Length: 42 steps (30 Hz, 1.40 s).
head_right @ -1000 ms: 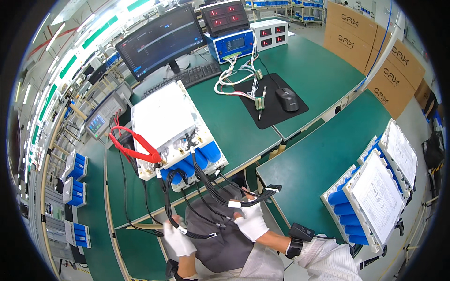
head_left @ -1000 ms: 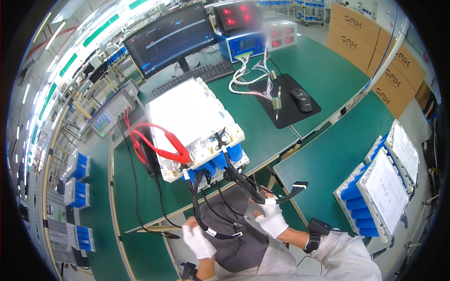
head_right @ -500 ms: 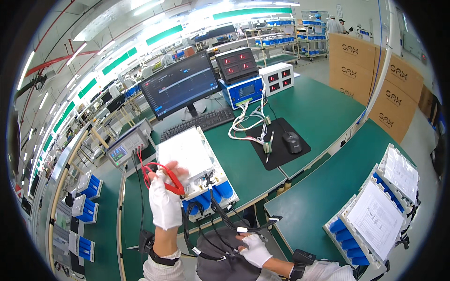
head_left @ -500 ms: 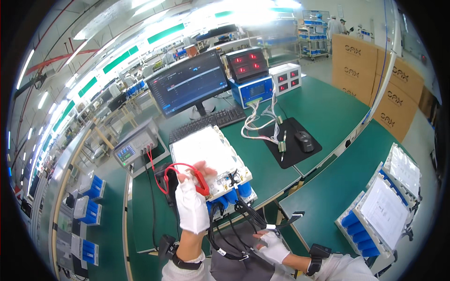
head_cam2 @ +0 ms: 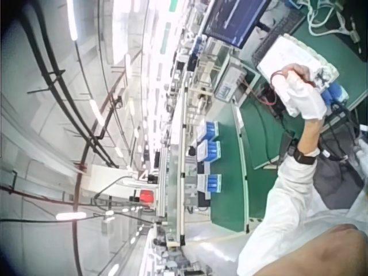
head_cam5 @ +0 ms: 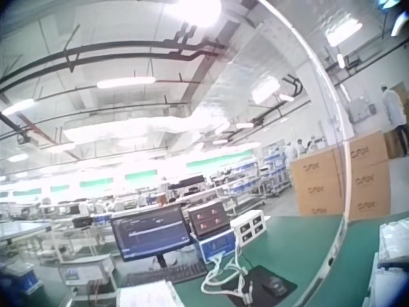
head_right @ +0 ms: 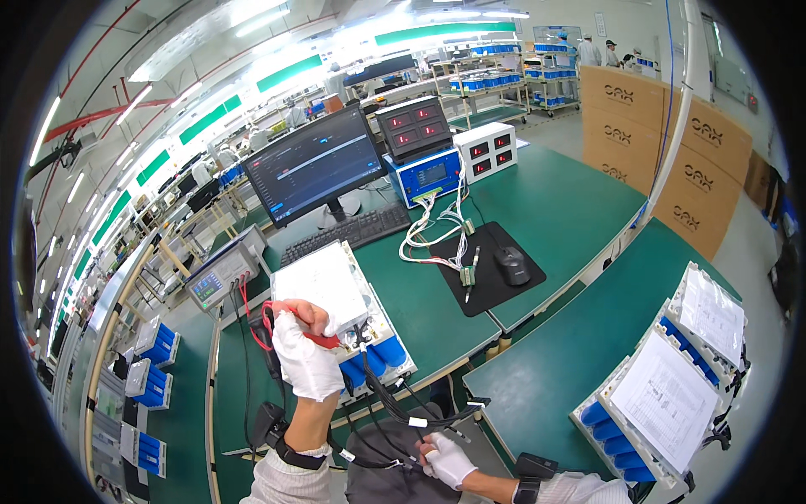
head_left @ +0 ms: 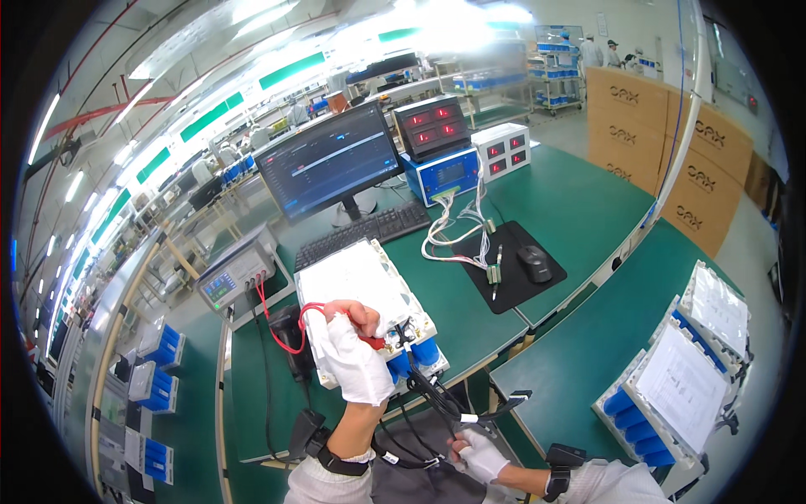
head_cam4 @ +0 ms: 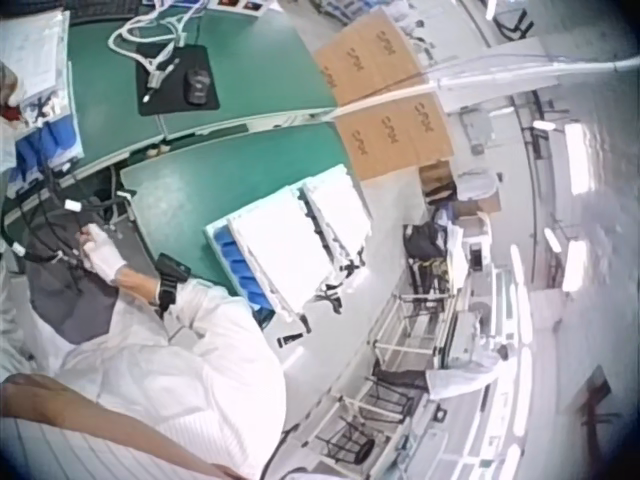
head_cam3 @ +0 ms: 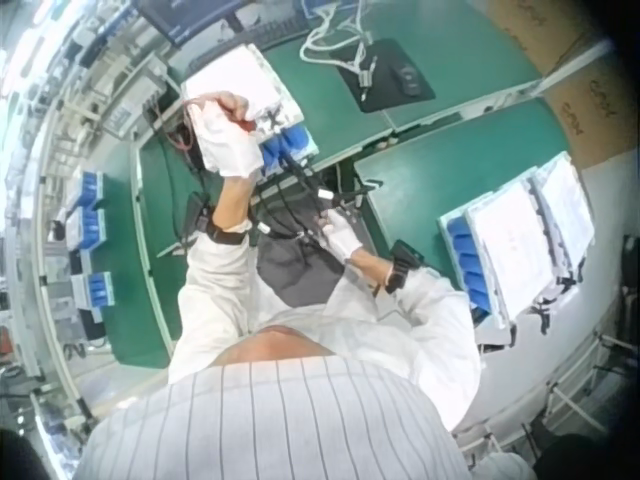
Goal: The person connects wires and red clamps to a battery pack, uses a mouse and keyboard, and writes on a document. They then place the battery pack on a cart and push it through the facility.
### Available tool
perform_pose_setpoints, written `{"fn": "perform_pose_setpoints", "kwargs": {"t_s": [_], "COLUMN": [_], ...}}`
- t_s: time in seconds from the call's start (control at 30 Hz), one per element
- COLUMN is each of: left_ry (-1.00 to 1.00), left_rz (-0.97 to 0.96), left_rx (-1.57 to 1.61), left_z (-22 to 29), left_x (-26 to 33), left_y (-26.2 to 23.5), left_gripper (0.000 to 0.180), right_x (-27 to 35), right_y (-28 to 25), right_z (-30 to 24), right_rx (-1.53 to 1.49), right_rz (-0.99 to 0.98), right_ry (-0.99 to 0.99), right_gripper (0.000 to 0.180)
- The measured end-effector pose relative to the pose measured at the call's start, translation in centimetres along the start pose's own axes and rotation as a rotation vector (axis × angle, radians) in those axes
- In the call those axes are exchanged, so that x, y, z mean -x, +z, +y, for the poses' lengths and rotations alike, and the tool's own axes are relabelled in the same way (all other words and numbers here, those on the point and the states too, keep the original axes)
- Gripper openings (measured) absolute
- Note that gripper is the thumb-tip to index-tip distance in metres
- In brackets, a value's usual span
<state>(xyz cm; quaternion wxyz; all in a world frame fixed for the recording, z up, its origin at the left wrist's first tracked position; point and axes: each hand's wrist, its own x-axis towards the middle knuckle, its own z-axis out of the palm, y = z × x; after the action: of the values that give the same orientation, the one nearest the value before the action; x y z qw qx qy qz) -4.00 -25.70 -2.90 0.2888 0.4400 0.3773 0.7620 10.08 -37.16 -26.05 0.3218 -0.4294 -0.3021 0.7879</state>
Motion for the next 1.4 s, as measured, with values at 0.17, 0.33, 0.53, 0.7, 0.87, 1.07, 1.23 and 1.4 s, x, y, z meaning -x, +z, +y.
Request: {"fn": "perform_pose_setpoints", "kwargs": {"t_s": [0.17,0.33,0.53,0.7,0.87,1.07,1.23,1.4], "left_ry": [-0.074,-0.221,0.099,0.123,0.04,-0.188,-0.507,-0.603], "left_rz": [-0.059,-0.191,0.071,0.558,0.78,0.704,0.604,0.616], "left_rx": [-0.017,-0.217,-0.634,-1.094,-1.605,-0.835,-1.114,-0.767], "left_z": [-0.1,1.5,4.4,-0.1,-3.4,-7.2,-6.4,-7.3], "left_x": [0.1,-0.3,3.1,7.1,12.7,16.1,17.3,21.5], "left_y": [0.0,-1.4,-7.8,-19.5,-26.1,-32.8,-33.4,-33.8], "left_gripper": [0.035,0.036,0.025,0.027,0.032,0.052,0.035,0.022], "right_x": [0.3,0.4,0.4,0.3,-0.1,0.5,0.4,1.2], "right_y": [0.0,0.2,0.4,0.3,0.8,0.7,1.0,1.8], "right_z": [0.2,1.4,1.1,1.5,2.5,1.9,2.3,1.4], "right_rx": [0.065,0.126,0.136,0.123,-0.065,0.156,0.113,0.119], "right_rz": [-0.111,-0.134,-0.116,-0.128,0.04,-0.071,-0.057,-0.083], "right_ry": [0.092,-0.039,-0.079,-0.082,0.024,-0.023,-0.017,0.001], "right_gripper": [0.023,0.024,0.022,0.02,0.02,0.022,0.021,0.021]}}
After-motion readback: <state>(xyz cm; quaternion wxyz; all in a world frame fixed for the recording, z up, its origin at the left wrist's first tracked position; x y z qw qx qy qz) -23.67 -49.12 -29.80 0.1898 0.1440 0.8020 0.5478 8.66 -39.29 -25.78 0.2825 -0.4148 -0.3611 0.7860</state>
